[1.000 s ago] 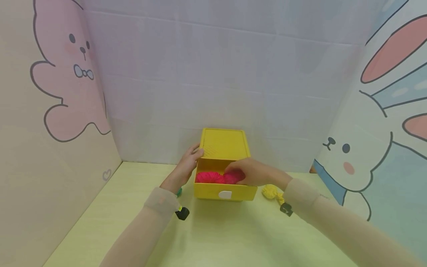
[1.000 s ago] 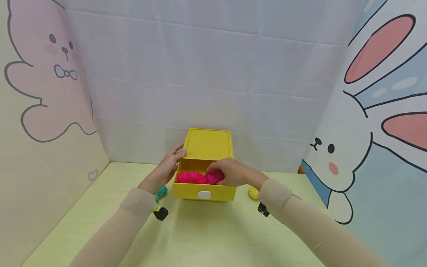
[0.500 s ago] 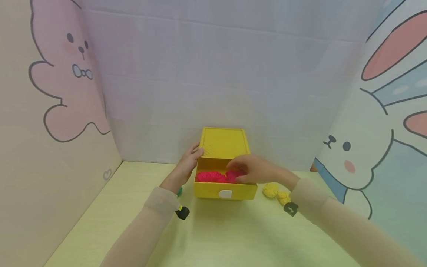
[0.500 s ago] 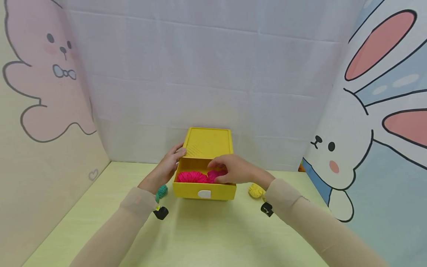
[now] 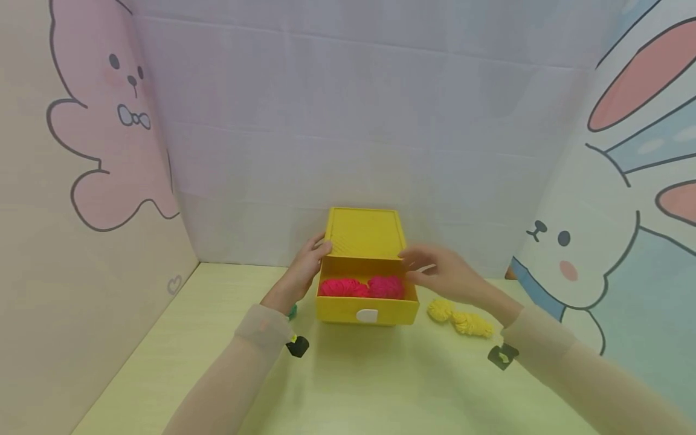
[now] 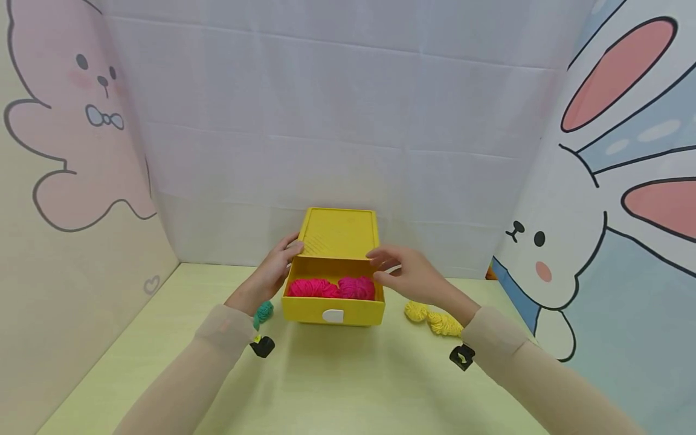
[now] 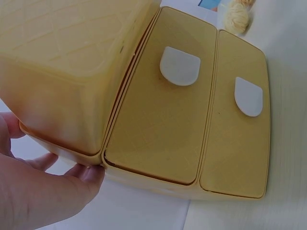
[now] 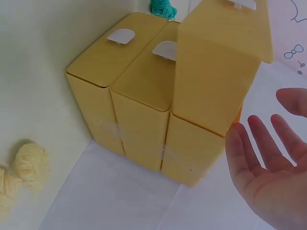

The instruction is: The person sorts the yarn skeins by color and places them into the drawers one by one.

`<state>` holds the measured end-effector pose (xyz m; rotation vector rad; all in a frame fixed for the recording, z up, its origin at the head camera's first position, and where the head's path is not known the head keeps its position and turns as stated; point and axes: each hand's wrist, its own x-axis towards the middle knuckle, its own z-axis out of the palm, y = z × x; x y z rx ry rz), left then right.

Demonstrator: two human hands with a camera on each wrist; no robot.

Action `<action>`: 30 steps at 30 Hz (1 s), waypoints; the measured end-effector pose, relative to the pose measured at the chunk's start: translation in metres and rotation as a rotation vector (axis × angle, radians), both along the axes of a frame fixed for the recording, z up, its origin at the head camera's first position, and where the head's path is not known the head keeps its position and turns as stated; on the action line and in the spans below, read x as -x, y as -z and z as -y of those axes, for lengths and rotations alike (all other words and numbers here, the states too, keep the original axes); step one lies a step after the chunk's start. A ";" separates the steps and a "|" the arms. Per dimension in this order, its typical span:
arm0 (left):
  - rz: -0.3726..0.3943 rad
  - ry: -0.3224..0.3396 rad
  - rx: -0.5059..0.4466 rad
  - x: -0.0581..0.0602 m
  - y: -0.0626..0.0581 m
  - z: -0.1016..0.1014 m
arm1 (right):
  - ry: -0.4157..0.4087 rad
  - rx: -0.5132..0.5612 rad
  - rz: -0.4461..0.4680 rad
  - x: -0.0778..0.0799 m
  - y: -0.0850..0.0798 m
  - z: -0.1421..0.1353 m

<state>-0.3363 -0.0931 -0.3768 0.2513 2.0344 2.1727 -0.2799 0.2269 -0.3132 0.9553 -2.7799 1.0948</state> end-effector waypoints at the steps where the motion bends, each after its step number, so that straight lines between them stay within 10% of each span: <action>1: 0.000 -0.001 0.000 0.000 0.000 0.000 | 0.015 0.009 -0.004 -0.002 0.002 -0.003; 15: 0.002 -0.018 0.004 0.004 0.004 -0.001 | 0.183 0.063 0.059 -0.025 0.040 -0.015; 30: 0.003 -0.029 0.016 0.004 0.004 -0.001 | 0.156 0.050 0.393 -0.045 0.073 -0.008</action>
